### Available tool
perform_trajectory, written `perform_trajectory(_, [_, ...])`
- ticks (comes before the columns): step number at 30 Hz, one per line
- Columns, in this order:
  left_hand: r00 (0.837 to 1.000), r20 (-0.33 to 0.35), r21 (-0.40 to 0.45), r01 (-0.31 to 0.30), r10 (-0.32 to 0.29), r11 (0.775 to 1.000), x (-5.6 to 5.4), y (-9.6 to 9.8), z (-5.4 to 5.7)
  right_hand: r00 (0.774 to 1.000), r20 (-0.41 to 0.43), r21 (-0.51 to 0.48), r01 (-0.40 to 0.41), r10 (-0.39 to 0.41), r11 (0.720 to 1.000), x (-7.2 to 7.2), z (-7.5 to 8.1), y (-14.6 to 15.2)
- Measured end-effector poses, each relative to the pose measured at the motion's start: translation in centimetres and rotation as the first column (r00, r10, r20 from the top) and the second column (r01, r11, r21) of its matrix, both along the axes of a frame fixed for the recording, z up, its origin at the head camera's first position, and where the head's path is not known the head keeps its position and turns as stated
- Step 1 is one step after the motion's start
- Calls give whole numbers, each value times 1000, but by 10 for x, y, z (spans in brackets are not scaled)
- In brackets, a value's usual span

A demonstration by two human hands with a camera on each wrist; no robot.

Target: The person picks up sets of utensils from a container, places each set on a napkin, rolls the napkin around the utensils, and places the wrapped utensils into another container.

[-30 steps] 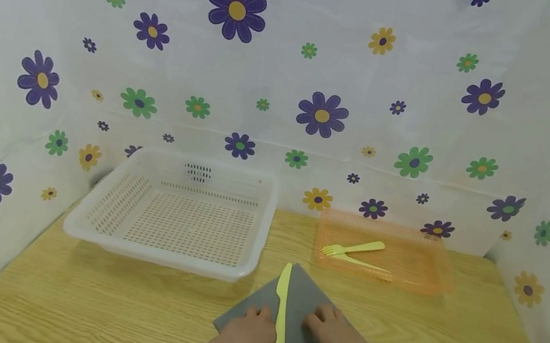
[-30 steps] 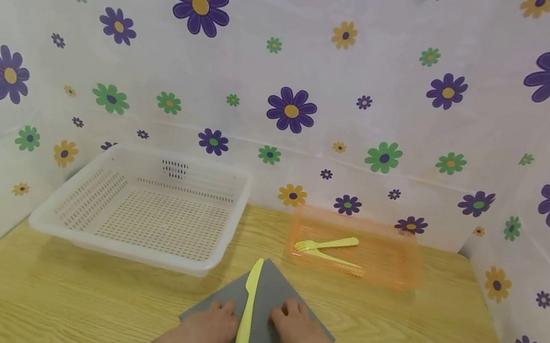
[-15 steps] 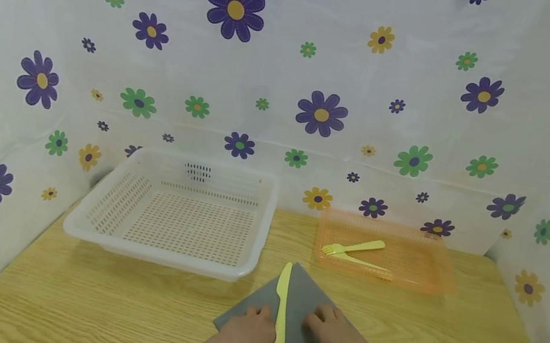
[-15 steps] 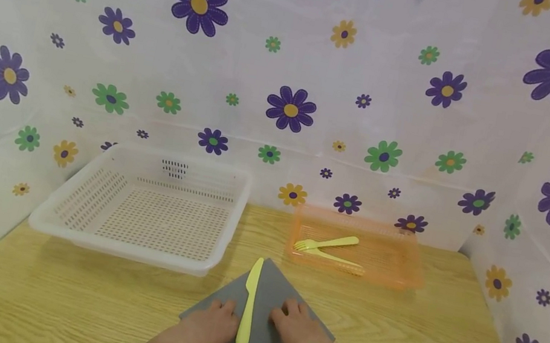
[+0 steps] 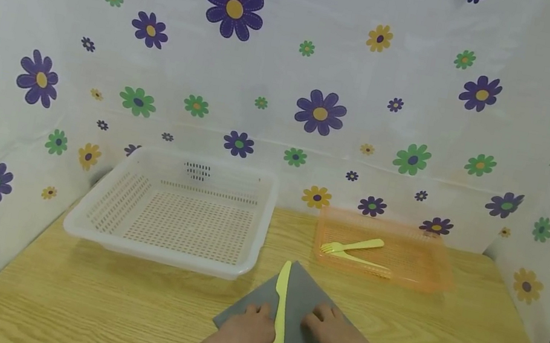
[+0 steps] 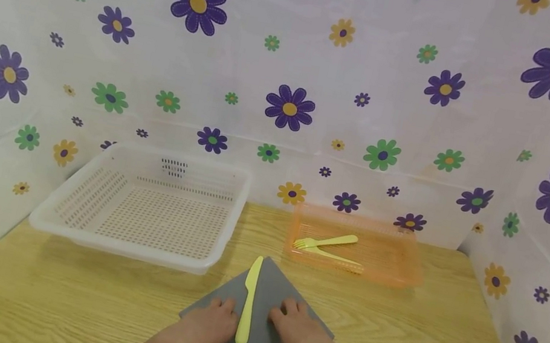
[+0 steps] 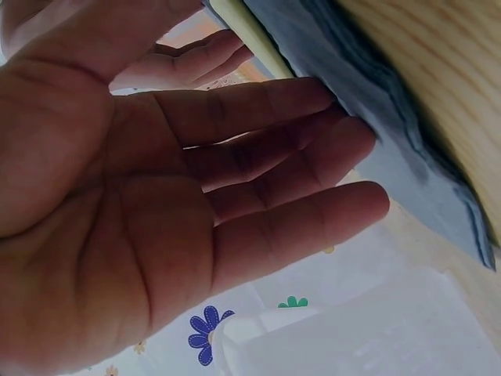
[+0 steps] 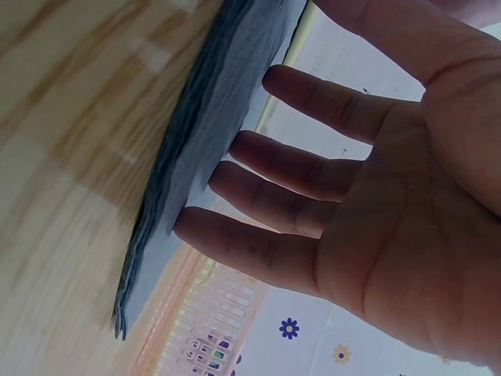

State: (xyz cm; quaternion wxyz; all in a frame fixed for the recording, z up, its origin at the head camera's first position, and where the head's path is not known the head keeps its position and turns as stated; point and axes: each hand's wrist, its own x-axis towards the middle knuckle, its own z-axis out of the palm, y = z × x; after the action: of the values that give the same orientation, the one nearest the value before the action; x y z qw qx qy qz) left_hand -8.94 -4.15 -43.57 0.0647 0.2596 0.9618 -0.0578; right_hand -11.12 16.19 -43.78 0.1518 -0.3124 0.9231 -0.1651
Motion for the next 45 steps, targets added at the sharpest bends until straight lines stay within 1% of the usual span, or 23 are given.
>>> perform_trajectory(6, [1000, -18, -1, 19, -19, 1000, 1, -1, -1, 1000, -11, 6, -11, 11, 1000, -1, -2, 1])
perform_trajectory(12, [999, -29, -11, 29, -29, 1000, 1, -2, 0, 999, -28, 19, -19, 20, 1000, 0, -3, 1])
perform_trajectory(17, [1000, -15, -8, 27, -27, 1000, 1, -2, 3, 999, -35, 14, -24, 24, 1000, 1, -1, 1])
perform_trajectory(23, [999, -29, 2, 36, -35, 999, 3, -3, 4, 998, -45, 12, -34, 34, 999, 1, 1, 1])
perform_trajectory(27, [999, -17, 1, 35, -35, 999, 4, -3, 4, 998, -54, 11, -36, 37, 999, 1, 1, 1])
perform_trajectory(30, [999, -5, 1, 32, -32, 999, 4, -3, 4, 998, -54, 12, -38, 38, 999, 2, 0, 2])
perform_trajectory(36, [999, -7, 11, 51, -51, 999, 4, -5, 5, 999, -33, -5, -34, 34, 999, 2, 1, 3])
perform_trajectory(40, [998, -19, 11, 53, -53, 999, 4, -6, 5, 999, -29, -20, -33, 32, 999, 1, 2, 3])
perform_trajectory(44, [999, -8, 9, 45, -45, 999, 2, -5, 9, 999, -24, -38, -34, 33, 999, -2, 4, 5])
perform_trajectory(45, [999, -7, 22, 43, -43, 999, 2, -5, 11, 999, -31, -40, -30, 29, 999, -3, 5, 6])
